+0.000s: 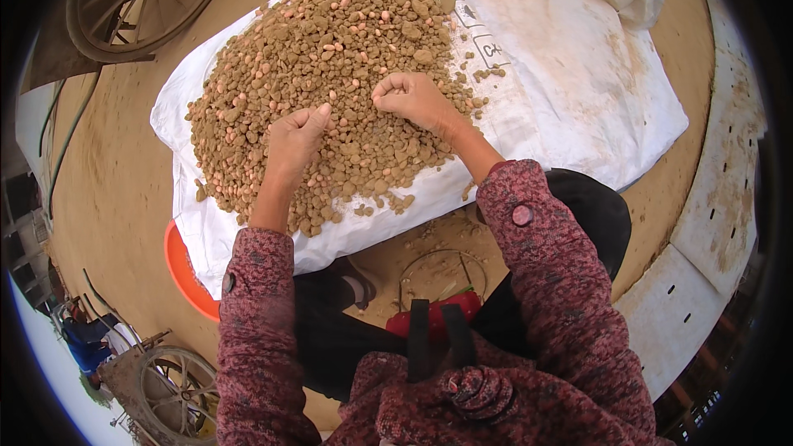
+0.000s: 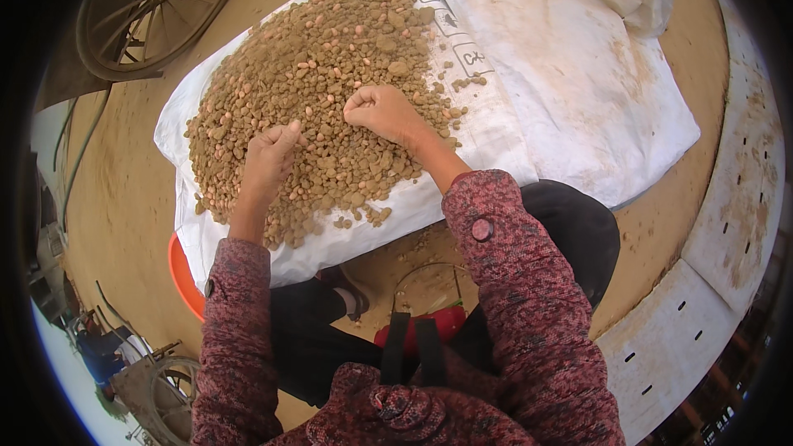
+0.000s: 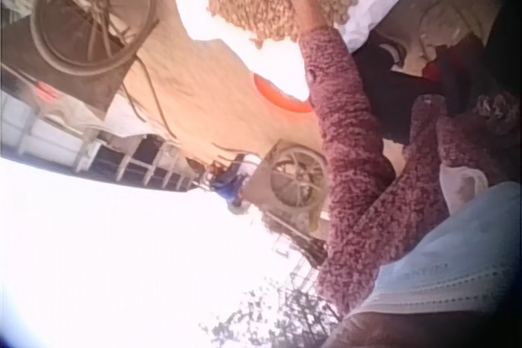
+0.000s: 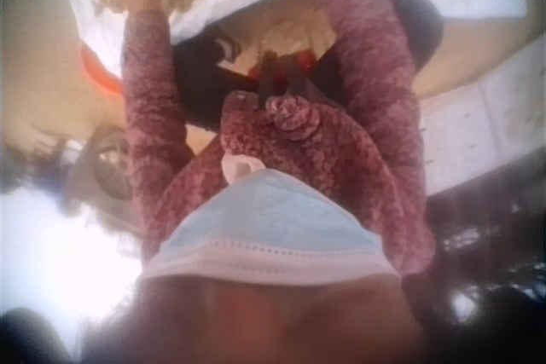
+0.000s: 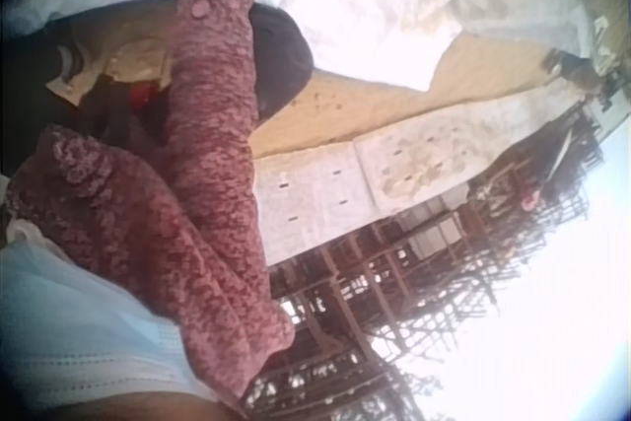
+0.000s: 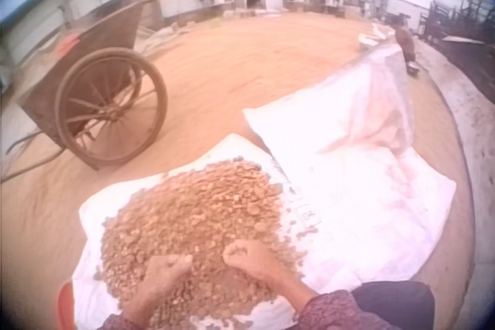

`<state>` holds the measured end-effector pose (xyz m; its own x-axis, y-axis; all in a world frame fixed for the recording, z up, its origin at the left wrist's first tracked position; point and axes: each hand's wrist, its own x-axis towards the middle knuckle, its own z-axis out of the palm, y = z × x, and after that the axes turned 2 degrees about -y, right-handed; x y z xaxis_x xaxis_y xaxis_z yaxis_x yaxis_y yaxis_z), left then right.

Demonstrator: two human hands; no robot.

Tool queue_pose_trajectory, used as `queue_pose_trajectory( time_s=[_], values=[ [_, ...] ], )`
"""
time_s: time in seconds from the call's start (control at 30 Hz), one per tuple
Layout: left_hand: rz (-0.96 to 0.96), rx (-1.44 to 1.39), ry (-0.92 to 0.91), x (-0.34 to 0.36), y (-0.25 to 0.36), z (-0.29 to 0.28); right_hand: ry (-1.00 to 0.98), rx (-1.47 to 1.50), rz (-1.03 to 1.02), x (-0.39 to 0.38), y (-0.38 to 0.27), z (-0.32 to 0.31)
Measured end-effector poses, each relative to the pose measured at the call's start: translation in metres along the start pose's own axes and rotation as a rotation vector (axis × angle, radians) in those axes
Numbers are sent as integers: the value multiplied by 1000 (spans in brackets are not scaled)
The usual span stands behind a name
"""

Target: The person pours feed pellets from a large sack onto a white sack on the ground, then sits on a small red stool and sorts the pellets by hand, picking out debris and placing it into a nearby orange basin.

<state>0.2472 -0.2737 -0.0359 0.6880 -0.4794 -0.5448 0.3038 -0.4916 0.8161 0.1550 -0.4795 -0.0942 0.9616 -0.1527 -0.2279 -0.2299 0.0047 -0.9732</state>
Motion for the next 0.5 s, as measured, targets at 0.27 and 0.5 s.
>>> queue_pose_trajectory(
  time_s=[0.27,0.5],
  values=[
    [429,750,351,4,-29,31,16,-635,-319,3,10,27],
    [373,990,333,12,-24,36,145,-1259,-419,-12,11,40]
  ],
)
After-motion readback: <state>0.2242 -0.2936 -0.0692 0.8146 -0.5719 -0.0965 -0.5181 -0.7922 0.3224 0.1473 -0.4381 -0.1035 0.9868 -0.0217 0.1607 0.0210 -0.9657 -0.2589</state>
